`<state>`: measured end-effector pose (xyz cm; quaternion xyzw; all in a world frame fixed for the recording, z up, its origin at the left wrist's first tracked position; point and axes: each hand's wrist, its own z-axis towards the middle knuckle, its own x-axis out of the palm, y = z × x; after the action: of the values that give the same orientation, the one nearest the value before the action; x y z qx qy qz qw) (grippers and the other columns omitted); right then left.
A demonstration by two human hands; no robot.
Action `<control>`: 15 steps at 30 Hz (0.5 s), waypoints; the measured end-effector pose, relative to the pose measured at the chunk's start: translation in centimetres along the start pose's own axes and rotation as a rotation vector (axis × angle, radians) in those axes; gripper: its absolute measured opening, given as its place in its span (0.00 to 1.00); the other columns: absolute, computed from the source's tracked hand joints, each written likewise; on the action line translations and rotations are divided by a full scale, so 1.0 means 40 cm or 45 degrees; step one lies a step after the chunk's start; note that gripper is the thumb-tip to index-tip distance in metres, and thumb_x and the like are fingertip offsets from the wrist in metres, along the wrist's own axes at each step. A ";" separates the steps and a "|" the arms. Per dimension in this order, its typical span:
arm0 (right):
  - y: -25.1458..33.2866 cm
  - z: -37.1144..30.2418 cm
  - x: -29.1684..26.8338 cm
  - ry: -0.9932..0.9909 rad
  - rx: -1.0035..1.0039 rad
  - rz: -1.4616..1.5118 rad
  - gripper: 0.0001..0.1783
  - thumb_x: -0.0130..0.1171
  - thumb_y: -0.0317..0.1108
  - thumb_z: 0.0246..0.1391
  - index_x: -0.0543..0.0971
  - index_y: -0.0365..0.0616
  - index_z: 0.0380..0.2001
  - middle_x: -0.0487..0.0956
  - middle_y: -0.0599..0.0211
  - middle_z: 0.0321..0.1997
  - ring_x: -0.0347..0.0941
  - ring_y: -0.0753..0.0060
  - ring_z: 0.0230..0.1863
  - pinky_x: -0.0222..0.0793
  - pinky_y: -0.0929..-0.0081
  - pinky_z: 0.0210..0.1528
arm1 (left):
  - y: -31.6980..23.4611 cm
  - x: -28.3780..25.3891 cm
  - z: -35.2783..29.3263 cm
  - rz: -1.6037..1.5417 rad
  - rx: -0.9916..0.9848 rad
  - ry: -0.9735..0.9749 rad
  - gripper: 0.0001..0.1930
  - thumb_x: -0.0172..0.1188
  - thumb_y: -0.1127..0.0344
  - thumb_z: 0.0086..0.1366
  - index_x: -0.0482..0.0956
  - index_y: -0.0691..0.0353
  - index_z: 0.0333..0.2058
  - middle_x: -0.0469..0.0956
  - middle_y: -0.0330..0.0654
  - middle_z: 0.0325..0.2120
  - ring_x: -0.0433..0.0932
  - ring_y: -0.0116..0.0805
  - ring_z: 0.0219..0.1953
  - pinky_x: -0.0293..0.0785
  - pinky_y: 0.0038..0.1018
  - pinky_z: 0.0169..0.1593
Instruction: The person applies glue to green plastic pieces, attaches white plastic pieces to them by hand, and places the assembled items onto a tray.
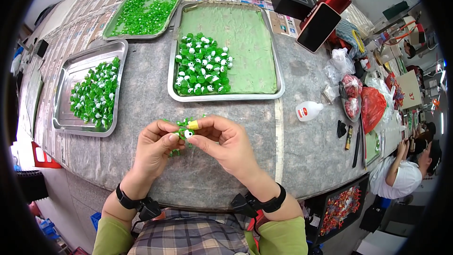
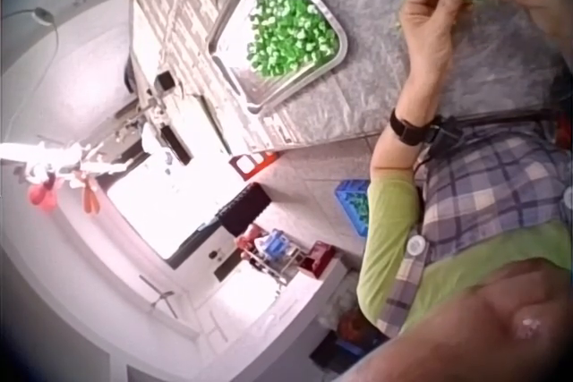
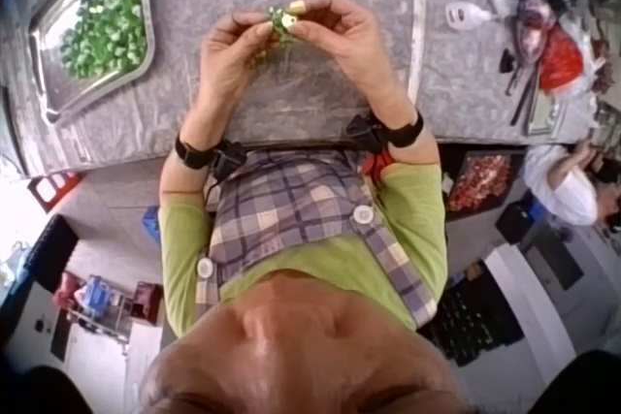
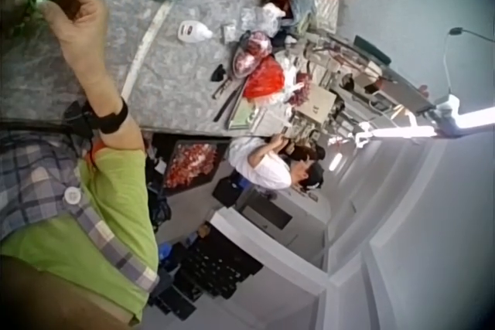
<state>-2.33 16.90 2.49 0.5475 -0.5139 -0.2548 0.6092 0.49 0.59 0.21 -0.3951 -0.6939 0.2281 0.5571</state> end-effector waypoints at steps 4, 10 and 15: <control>-0.005 0.000 -0.001 -0.001 -0.024 -0.050 0.10 0.55 0.22 0.41 0.71 0.38 0.32 0.74 0.67 0.31 0.70 0.81 0.33 0.65 0.87 0.35 | 0.002 -0.001 0.002 0.056 0.020 0.007 0.05 0.55 0.73 0.52 0.71 0.64 0.29 0.74 0.40 0.26 0.73 0.25 0.27 0.71 0.20 0.32; -0.003 -0.004 -0.002 0.018 0.034 -0.175 0.10 0.54 0.23 0.42 0.71 0.37 0.33 0.74 0.67 0.31 0.69 0.82 0.33 0.65 0.87 0.35 | 0.006 0.005 -0.001 0.302 0.220 0.034 0.04 0.55 0.76 0.50 0.72 0.67 0.27 0.72 0.40 0.25 0.71 0.24 0.27 0.69 0.17 0.31; -0.007 -0.002 -0.010 0.061 0.134 -0.053 0.15 0.54 0.25 0.44 0.69 0.36 0.38 0.73 0.68 0.33 0.68 0.84 0.34 0.64 0.88 0.36 | 0.004 -0.003 0.001 0.837 0.481 0.042 0.06 0.58 0.78 0.46 0.73 0.66 0.26 0.72 0.40 0.23 0.71 0.26 0.26 0.67 0.18 0.29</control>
<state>-2.32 17.23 2.11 0.5955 -0.5003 -0.2268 0.5862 0.50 0.60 0.02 -0.4906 -0.4667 0.5124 0.5282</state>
